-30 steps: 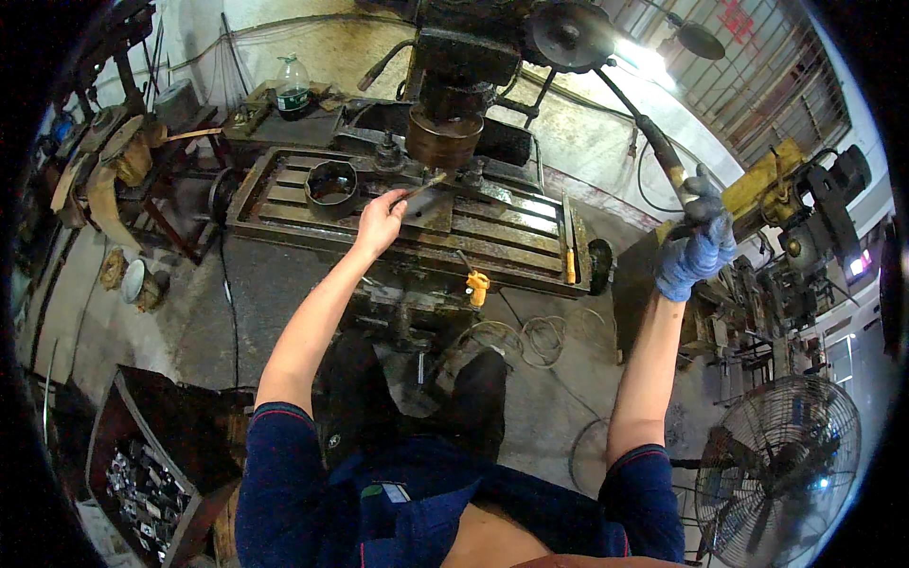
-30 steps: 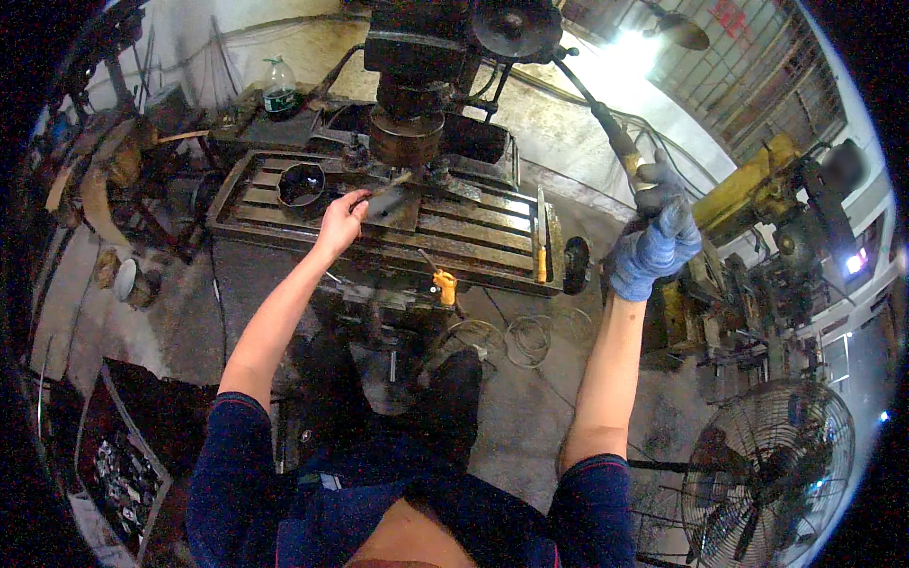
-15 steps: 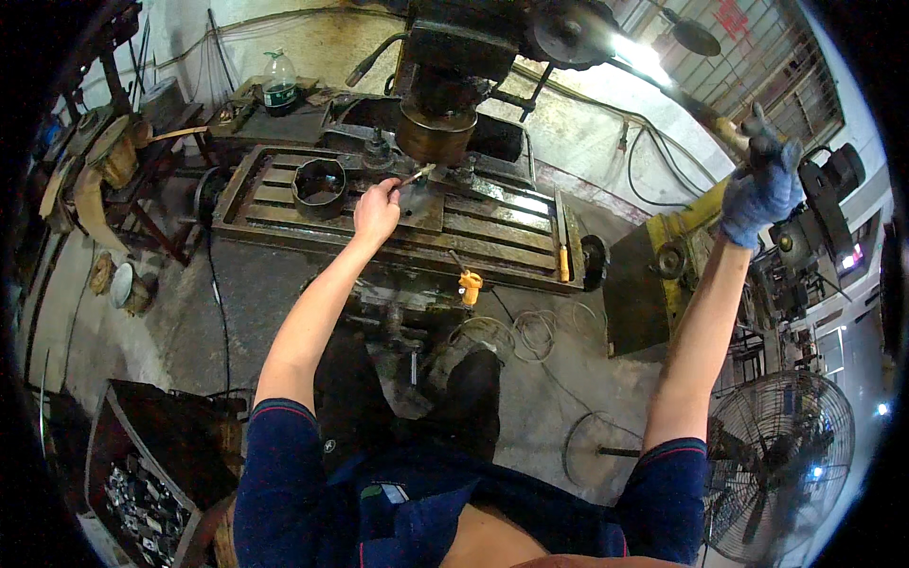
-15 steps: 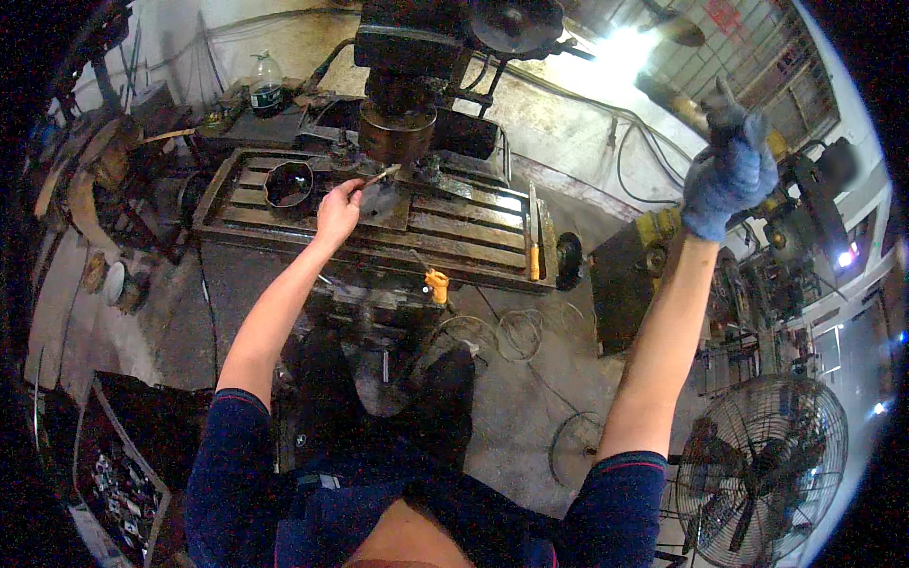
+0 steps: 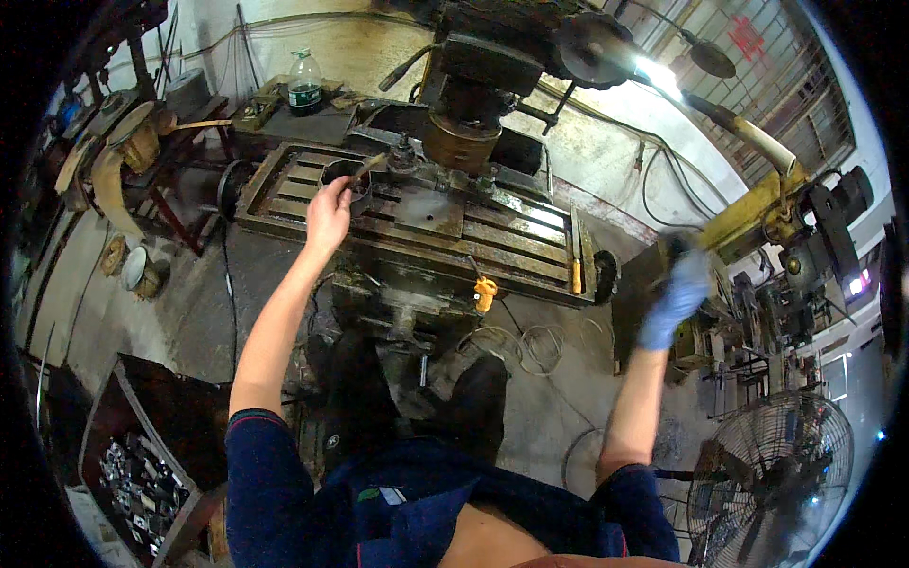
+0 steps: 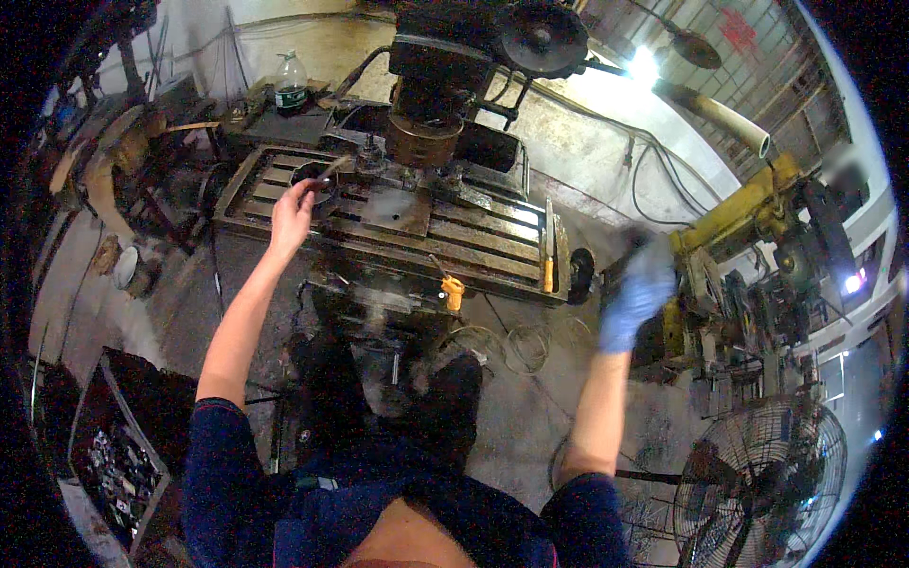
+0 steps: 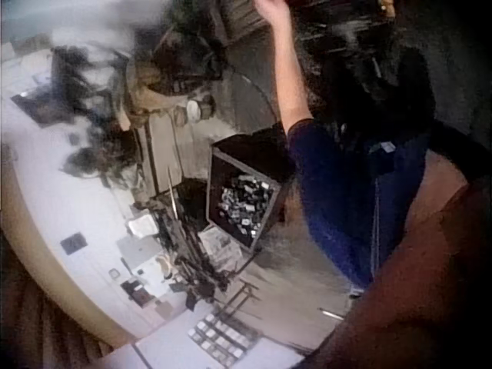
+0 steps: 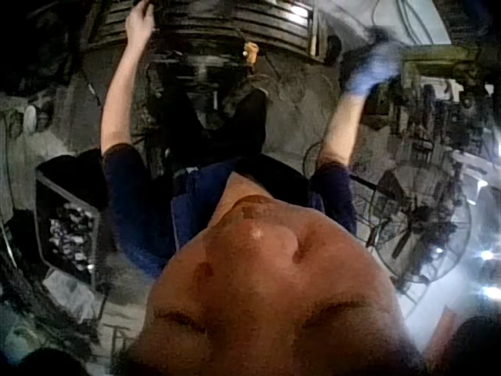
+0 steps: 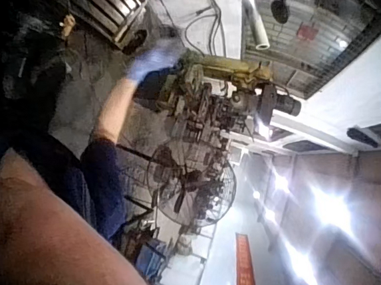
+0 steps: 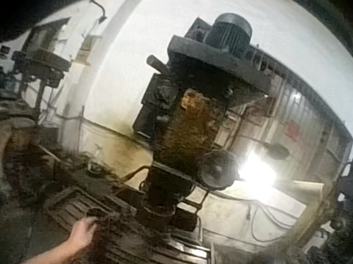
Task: The person picks up metal brackets one at a time from a wooden crate by hand and places them onto the metal bed of a milling machine.
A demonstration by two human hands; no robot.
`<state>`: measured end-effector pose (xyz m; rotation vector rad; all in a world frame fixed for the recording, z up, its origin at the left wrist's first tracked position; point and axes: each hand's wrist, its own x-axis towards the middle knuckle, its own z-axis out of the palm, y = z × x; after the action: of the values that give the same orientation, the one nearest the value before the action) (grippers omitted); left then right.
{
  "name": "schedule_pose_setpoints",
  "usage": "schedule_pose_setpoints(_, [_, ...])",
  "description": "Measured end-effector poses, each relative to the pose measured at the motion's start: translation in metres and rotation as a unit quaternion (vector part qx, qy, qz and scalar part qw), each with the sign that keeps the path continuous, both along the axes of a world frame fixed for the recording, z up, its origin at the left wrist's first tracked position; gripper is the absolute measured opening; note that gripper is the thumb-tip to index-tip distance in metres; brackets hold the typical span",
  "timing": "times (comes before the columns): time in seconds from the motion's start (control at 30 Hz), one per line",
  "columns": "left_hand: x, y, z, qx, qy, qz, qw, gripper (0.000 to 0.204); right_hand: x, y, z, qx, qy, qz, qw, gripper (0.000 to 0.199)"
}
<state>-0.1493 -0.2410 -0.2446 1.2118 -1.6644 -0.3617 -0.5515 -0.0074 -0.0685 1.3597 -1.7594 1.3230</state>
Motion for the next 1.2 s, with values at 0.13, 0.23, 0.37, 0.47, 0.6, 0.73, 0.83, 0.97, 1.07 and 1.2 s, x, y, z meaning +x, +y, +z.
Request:
schedule_pose_setpoints(0.13, [0.016, -0.008, -0.001, -0.009, -0.095, 0.086, 0.992, 0.027, 0.039, -0.002, -0.156, 0.183, -0.360, 0.214, 0.890, 0.022])
schedule_pose_setpoints(0.23, [0.022, -0.010, -0.009, 0.011, -0.155, 0.104, 0.982, 0.027, 0.041, -0.006, -0.249, 0.220, -0.442, 0.241, 0.835, 0.027])
schedule_pose_setpoints(0.37, [0.018, -0.001, -0.020, 0.024, -0.213, 0.103, 0.971, 0.031, 0.039, -0.021, -0.285, 0.336, -0.430, 0.191, 0.816, 0.035])
schedule_pose_setpoints(0.47, [0.025, 0.004, -0.023, 0.041, -0.220, 0.089, 0.971, 0.034, 0.047, -0.032, -0.291, 0.347, -0.455, 0.204, 0.794, 0.034])
schedule_pose_setpoints(0.6, [0.020, 0.009, -0.011, 0.044, -0.190, 0.073, 0.978, 0.038, 0.028, -0.060, -0.359, 0.339, -0.534, 0.287, 0.719, 0.039])
schedule_pose_setpoints(0.73, [0.038, 0.035, 0.007, 0.066, -0.082, 0.087, 0.991, 0.041, 0.051, -0.078, -0.371, 0.328, -0.556, 0.267, 0.715, 0.035])
schedule_pose_setpoints(0.83, [0.073, 0.049, -0.020, 0.055, -0.017, 0.098, 0.994, 0.040, 0.077, -0.079, -0.362, 0.324, -0.479, 0.199, 0.791, 0.030])
schedule_pose_setpoints(0.97, [0.085, 0.102, -0.048, 0.168, 0.168, 0.042, 0.970, 0.033, 0.096, -0.057, -0.308, 0.218, -0.439, 0.248, 0.836, 0.039])
schedule_pose_setpoints(1.07, [0.093, 0.136, -0.084, 0.245, 0.244, 0.063, 0.936, 0.032, 0.106, -0.041, -0.233, 0.139, -0.362, 0.263, 0.883, 0.054])
schedule_pose_setpoints(1.2, [0.084, 0.156, -0.122, 0.285, 0.341, 0.019, 0.895, 0.035, 0.098, -0.040, -0.156, 0.386, -0.200, 0.247, 0.866, 0.050])
